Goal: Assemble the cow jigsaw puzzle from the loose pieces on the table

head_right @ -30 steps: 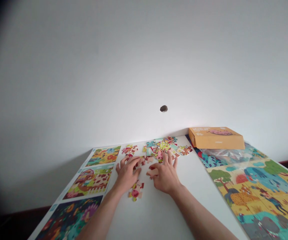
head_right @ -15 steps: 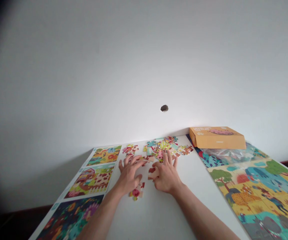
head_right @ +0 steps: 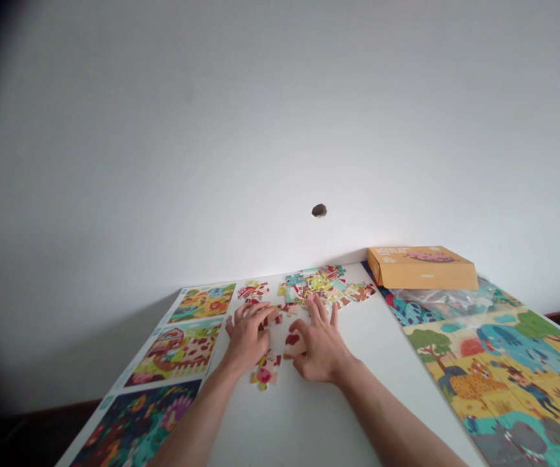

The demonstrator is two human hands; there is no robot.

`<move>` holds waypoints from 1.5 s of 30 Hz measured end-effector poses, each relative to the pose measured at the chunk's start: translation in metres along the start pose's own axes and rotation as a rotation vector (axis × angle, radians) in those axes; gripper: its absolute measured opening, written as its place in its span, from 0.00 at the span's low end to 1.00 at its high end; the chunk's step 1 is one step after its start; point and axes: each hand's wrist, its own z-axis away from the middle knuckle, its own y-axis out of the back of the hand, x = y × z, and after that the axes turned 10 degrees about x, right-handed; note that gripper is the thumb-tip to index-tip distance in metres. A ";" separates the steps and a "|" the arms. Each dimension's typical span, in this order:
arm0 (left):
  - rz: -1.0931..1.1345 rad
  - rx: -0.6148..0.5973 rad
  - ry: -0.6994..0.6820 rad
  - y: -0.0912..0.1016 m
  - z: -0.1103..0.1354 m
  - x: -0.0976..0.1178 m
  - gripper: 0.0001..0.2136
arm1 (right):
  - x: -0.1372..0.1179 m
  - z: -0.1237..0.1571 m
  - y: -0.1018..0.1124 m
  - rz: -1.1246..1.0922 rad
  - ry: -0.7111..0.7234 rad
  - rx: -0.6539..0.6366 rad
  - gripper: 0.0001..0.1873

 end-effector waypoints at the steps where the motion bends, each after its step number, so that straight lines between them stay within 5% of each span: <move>1: -0.006 0.014 0.023 -0.001 0.000 0.000 0.24 | 0.000 0.000 0.000 0.004 0.001 -0.005 0.26; 14: 0.036 0.016 0.121 0.001 -0.006 0.003 0.20 | 0.007 -0.005 -0.008 0.085 -0.246 0.180 0.18; 27: 0.616 0.378 0.028 -0.005 -0.014 -0.016 0.10 | -0.001 -0.008 0.000 -0.083 -0.119 0.247 0.13; 33: 0.879 0.323 0.183 -0.004 -0.012 -0.008 0.09 | -0.002 -0.004 0.004 -0.065 0.068 0.059 0.34; 39: 1.146 0.203 0.429 -0.004 -0.011 -0.006 0.15 | 0.006 -0.007 0.001 -0.053 -0.064 0.268 0.22; 45: 1.228 -0.175 0.351 0.001 -0.006 0.004 0.13 | -0.005 -0.007 0.009 -0.546 -0.055 0.228 0.16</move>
